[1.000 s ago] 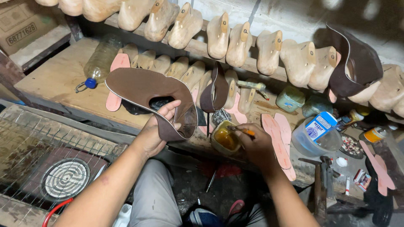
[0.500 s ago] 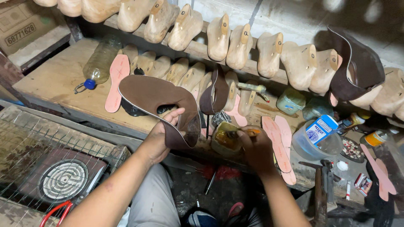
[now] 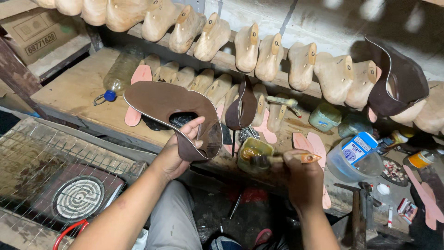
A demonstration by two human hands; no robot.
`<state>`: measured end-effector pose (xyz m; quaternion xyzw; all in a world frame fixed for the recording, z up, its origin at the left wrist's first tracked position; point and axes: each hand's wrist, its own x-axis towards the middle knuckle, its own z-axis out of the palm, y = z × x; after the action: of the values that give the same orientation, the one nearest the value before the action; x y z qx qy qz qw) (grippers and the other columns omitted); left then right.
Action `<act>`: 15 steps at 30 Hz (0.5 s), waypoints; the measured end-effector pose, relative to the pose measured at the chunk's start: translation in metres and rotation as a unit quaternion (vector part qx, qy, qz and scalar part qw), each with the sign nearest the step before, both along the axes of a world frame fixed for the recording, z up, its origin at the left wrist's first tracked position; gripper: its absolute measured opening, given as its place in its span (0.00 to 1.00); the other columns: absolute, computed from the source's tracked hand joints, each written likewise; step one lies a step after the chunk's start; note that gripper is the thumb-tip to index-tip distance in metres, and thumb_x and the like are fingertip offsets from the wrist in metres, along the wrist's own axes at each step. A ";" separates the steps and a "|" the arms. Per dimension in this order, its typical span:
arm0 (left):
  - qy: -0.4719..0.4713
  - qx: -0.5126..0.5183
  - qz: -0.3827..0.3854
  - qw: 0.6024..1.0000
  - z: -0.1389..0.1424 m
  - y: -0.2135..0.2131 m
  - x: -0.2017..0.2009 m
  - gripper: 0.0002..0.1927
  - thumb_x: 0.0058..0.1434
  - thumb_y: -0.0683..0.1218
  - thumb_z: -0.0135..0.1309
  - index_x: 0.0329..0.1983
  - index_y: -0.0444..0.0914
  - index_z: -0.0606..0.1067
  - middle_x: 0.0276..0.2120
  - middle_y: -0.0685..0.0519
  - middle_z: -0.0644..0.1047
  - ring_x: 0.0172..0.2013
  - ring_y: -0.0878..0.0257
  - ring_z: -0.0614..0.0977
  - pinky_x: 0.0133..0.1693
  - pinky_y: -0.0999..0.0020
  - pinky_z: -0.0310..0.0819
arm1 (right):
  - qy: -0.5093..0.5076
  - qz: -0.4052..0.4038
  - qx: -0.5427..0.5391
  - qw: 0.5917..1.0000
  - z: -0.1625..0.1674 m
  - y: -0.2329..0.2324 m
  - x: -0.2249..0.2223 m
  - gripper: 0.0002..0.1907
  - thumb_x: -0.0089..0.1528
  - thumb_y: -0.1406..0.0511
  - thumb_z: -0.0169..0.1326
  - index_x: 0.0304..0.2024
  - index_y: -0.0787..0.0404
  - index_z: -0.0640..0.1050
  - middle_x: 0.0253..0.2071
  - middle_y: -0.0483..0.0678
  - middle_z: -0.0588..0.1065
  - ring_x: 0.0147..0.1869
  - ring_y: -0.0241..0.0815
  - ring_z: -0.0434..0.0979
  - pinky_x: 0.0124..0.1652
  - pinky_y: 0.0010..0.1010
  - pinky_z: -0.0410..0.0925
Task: The person applies glue to the edges of brown shoe uppers and pink insoles using a brush. They repeatedly dip the brush into a container of yellow glue and coat the surfaces, then place the parts on the workbench.
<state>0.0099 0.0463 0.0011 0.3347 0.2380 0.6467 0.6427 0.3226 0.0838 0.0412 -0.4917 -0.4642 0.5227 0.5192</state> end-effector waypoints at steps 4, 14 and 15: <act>0.004 0.023 -0.008 1.000 0.000 0.000 0.010 0.39 0.58 0.34 0.54 0.74 0.35 0.58 0.69 0.47 0.65 0.65 0.59 0.70 0.61 0.66 0.66 | -0.177 0.075 0.234 0.953 0.010 -0.008 -0.030 0.06 0.68 0.69 0.48 0.43 0.66 0.75 0.37 0.49 0.79 0.39 0.37 0.85 0.40 0.27 0.76; 0.052 0.064 0.027 0.996 0.000 -0.002 0.022 0.34 0.66 0.39 0.49 0.75 0.34 0.56 0.72 0.47 0.61 0.69 0.61 0.65 0.66 0.65 0.60 | 0.008 0.084 0.048 0.995 -0.008 -0.019 -0.103 0.11 0.63 0.68 0.57 0.47 0.66 0.78 0.31 0.49 0.79 0.31 0.34 0.76 0.34 0.25 0.71; 0.027 0.042 0.033 0.998 0.000 -0.002 0.022 0.31 0.69 0.43 0.46 0.75 0.33 0.57 0.71 0.46 0.62 0.68 0.59 0.67 0.66 0.63 0.61 | 0.018 0.083 0.039 0.996 -0.009 -0.021 -0.104 0.11 0.63 0.68 0.57 0.47 0.66 0.78 0.31 0.49 0.80 0.31 0.35 0.77 0.35 0.25 0.72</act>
<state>0.0316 0.0445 0.0008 0.3712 0.2389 0.6674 0.5998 0.2182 0.0633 0.0320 -0.4212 -0.5137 0.5548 0.5009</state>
